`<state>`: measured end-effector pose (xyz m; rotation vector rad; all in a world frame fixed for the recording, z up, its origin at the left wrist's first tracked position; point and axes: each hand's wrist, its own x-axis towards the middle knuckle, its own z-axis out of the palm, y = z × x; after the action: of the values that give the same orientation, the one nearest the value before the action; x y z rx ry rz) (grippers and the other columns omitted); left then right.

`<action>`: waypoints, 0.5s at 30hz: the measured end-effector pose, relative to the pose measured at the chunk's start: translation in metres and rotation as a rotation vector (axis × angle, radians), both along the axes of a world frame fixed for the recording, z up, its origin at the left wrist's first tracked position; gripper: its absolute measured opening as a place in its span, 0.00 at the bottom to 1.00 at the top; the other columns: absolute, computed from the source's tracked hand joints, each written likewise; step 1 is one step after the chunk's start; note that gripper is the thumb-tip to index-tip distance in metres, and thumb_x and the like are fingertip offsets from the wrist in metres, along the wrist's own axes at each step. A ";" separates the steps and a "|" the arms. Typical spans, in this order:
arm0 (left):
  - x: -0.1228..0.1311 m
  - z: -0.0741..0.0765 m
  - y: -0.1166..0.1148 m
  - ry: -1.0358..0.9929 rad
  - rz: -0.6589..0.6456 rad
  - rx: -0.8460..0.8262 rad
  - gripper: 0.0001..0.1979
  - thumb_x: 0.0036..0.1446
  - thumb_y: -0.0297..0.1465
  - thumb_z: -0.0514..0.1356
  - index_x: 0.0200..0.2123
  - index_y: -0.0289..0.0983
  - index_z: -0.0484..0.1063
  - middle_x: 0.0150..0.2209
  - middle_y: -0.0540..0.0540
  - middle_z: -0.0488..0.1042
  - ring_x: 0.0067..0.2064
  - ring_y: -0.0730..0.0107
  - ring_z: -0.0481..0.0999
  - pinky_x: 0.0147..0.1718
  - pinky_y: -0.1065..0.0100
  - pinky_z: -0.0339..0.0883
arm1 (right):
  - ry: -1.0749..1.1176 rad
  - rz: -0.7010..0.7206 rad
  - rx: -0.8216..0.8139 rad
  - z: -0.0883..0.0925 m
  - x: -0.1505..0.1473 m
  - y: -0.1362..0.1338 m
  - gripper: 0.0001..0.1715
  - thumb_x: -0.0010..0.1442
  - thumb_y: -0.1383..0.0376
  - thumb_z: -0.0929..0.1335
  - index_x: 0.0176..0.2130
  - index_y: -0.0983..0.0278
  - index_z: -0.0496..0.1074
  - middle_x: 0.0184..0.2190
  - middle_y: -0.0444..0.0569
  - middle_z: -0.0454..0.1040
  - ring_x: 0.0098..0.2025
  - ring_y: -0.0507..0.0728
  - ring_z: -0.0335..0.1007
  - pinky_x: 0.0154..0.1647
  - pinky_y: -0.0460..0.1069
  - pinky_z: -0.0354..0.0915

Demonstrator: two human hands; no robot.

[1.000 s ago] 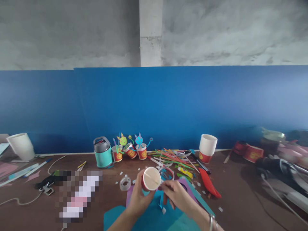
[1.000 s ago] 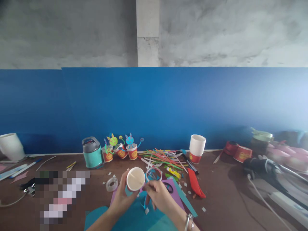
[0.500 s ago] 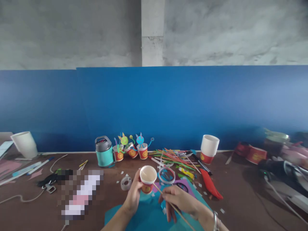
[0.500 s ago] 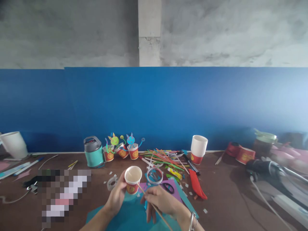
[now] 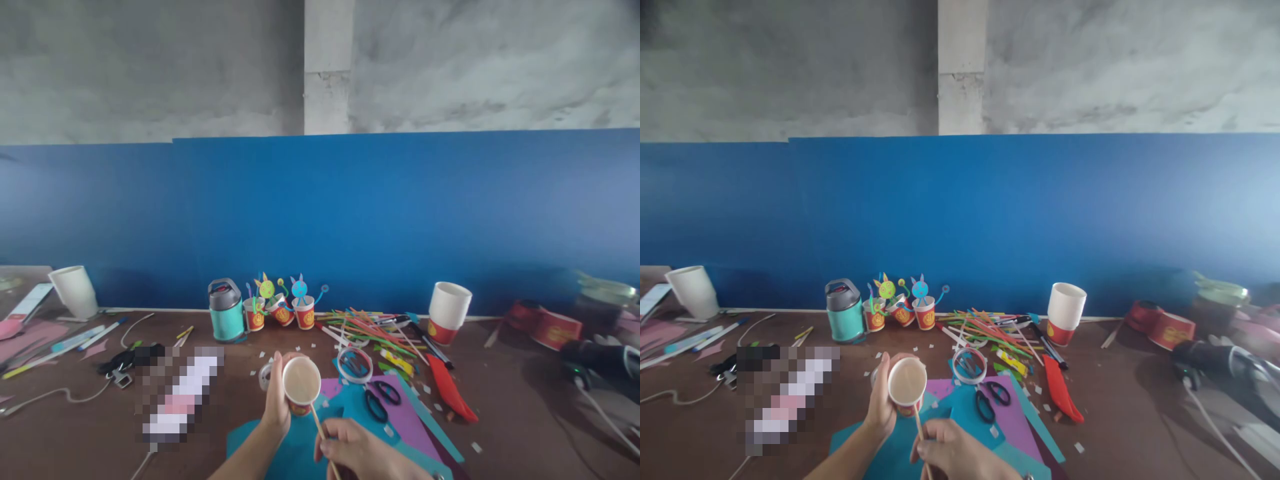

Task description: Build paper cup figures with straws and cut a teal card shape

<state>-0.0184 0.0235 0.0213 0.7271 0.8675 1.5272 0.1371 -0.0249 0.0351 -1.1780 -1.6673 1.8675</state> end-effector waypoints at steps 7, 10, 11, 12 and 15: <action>-0.004 -0.004 0.001 0.035 -0.086 0.043 0.33 0.50 0.57 0.55 0.40 0.33 0.77 0.34 0.41 0.81 0.38 0.53 0.79 0.36 0.62 0.71 | 0.078 0.003 -0.037 -0.012 -0.003 0.005 0.19 0.54 0.51 0.66 0.35 0.65 0.68 0.17 0.40 0.69 0.15 0.45 0.54 0.18 0.42 0.45; -0.004 -0.004 0.002 0.048 -0.084 0.075 0.33 0.50 0.57 0.55 0.39 0.33 0.77 0.34 0.41 0.81 0.42 0.52 0.78 0.40 0.61 0.69 | 0.083 -0.011 -0.046 -0.015 -0.004 0.006 0.25 0.53 0.47 0.65 0.35 0.66 0.68 0.17 0.41 0.69 0.14 0.45 0.53 0.17 0.42 0.45; -0.004 -0.004 0.002 0.051 -0.081 0.077 0.33 0.50 0.58 0.55 0.39 0.33 0.77 0.34 0.41 0.81 0.42 0.52 0.78 0.41 0.61 0.69 | 0.081 -0.024 -0.045 -0.016 -0.005 0.006 0.27 0.53 0.45 0.64 0.35 0.66 0.67 0.17 0.41 0.69 0.14 0.45 0.53 0.16 0.42 0.45; -0.004 -0.003 0.002 0.055 -0.076 0.073 0.33 0.50 0.58 0.55 0.38 0.32 0.78 0.35 0.40 0.81 0.43 0.52 0.78 0.41 0.61 0.69 | 0.080 -0.038 -0.043 -0.016 -0.005 0.006 0.29 0.52 0.43 0.64 0.35 0.66 0.67 0.16 0.41 0.69 0.14 0.45 0.53 0.16 0.42 0.45; -0.003 0.000 0.002 0.078 -0.045 0.052 0.33 0.49 0.58 0.55 0.36 0.32 0.78 0.34 0.40 0.81 0.41 0.52 0.78 0.37 0.63 0.70 | 0.080 -0.047 -0.026 -0.018 -0.007 0.006 0.31 0.51 0.41 0.64 0.34 0.67 0.67 0.16 0.42 0.69 0.14 0.45 0.54 0.16 0.42 0.45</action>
<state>-0.0214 0.0250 0.0209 0.8439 0.8662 1.4943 0.1306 -0.0185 0.0173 -1.1274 -1.5647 1.8876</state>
